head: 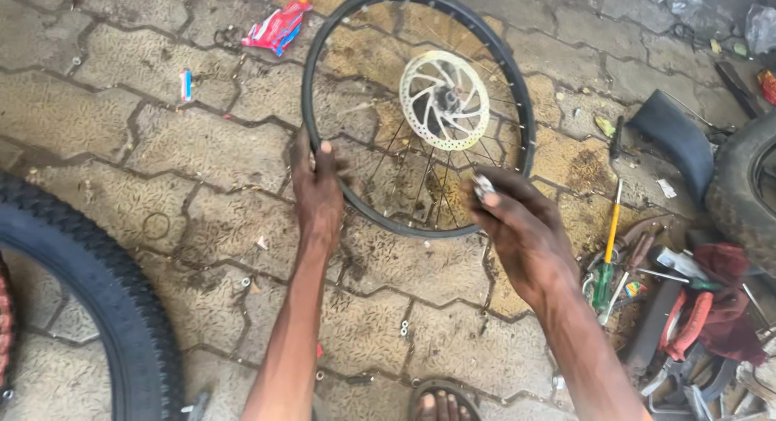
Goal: The person removes a rubber rim strip from a motorcycle wheel and then applies a new white rim tape around the rim. The person works by hand, peeling the old strip and wrapping the new tape around the wheel's circumference.
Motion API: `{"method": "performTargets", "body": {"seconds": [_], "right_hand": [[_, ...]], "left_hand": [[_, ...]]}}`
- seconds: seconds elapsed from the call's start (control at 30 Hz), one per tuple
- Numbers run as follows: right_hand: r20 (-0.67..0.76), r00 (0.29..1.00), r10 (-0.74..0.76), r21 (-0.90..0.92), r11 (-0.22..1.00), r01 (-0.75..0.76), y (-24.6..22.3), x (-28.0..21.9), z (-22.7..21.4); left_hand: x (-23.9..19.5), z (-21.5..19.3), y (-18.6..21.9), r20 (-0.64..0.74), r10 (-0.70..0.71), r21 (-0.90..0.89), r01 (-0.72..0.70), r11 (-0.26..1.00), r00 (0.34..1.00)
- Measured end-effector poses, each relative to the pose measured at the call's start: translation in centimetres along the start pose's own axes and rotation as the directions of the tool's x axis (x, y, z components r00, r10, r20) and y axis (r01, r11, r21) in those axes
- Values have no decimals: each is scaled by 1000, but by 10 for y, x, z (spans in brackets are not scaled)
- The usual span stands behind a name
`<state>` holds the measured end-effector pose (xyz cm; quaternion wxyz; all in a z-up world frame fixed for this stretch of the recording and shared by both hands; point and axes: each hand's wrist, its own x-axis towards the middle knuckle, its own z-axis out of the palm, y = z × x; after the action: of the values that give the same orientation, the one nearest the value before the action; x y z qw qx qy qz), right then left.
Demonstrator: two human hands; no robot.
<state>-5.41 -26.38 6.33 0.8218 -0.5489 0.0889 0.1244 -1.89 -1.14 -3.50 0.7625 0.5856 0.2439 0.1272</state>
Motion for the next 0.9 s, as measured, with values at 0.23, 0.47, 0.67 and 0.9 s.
{"method": "performTargets", "body": {"seconds": [0.23,0.47,0.67,0.9], "right_hand": [[113,990,-89,-349,929,123,-3,11,68],[249,962,-111,-431,877,213,-11,39,98],[271,957,-103,-304,934,187,-2,66,109],[216,975,-49,-92,993,70,30,103,96]], "left_hand": [[38,-12,-4,45,-36,-133,41,990,998],[64,-3,6,76,-141,-193,153,969,987],[79,0,9,173,-97,-143,123,982,980],[87,-10,-11,262,130,67,-152,986,956]]}}
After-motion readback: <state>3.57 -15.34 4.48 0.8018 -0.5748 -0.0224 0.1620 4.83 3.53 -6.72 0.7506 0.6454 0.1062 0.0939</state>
